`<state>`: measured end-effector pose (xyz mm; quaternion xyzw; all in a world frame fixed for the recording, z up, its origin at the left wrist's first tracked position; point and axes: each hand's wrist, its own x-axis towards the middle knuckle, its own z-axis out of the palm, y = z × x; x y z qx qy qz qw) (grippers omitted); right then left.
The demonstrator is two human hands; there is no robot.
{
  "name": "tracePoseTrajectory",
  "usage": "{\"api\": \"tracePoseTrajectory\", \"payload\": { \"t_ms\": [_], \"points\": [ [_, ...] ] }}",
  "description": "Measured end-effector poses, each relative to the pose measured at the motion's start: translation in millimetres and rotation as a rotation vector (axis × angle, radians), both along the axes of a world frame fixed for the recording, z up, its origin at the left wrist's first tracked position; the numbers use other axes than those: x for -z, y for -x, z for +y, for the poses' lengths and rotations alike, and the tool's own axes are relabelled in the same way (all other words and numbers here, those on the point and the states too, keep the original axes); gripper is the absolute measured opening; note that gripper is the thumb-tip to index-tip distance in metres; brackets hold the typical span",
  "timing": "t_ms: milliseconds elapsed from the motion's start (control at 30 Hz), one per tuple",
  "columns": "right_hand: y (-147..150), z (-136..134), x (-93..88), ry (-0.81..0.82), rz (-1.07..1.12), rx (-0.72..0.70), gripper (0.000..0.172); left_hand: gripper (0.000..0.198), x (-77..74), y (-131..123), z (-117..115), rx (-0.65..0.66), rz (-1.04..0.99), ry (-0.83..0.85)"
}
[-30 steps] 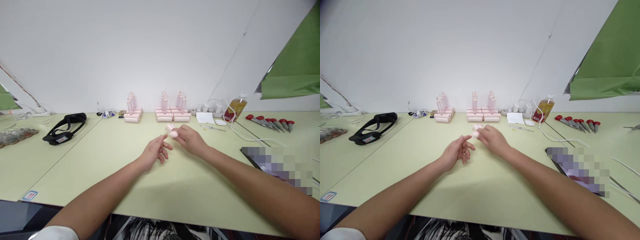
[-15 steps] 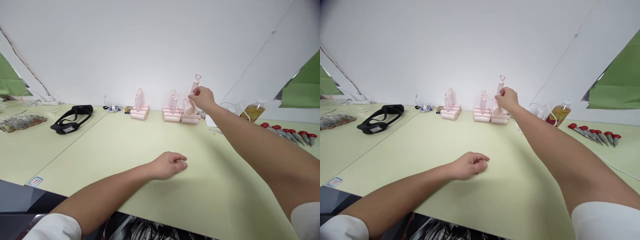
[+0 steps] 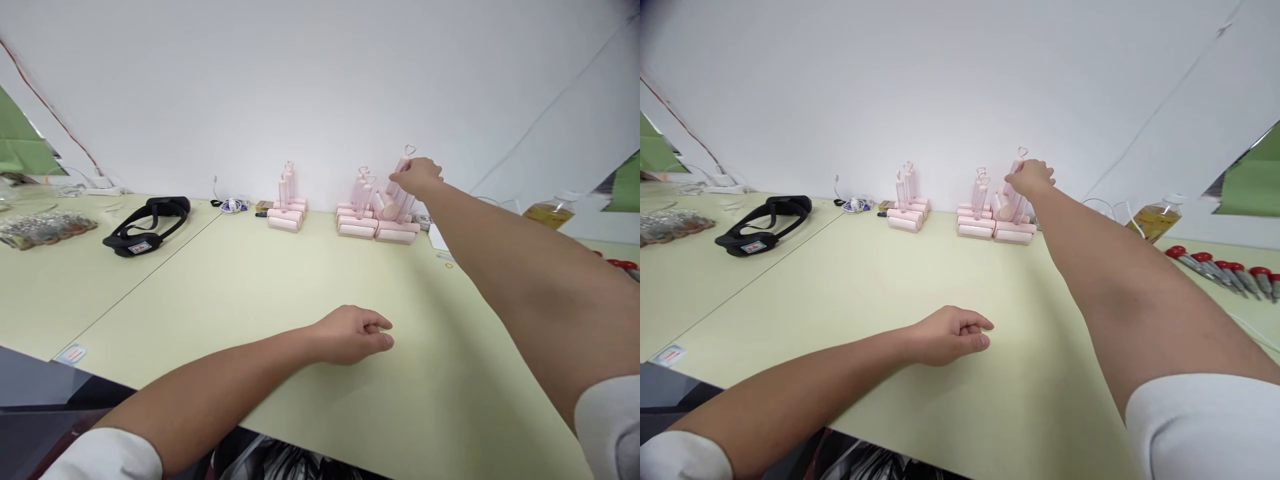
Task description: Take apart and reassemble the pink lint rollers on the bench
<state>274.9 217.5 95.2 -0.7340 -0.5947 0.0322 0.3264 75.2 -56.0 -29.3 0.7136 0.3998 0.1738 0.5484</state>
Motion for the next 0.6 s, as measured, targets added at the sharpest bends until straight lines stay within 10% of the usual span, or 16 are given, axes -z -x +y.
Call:
{"api": "tracePoseTrajectory", "payload": {
  "t_ms": [267, 467, 600],
  "points": [
    [-1, -15, -5.1, -0.070, 0.023, -0.023, 0.052, 0.045, -3.3, 7, 15, -0.088, 0.001, -0.059],
    [-13, -78, 27.5, -0.363, -0.055, -0.130, 0.041, 0.020, -33.6, 49, 102, -0.619, 0.210, -0.517],
    [-9, -144, 76.4, -0.351, -0.086, -0.357, 0.027, 0.041, -45.1, 94, 167, -1.045, 0.284, -0.658]
  ]
}}
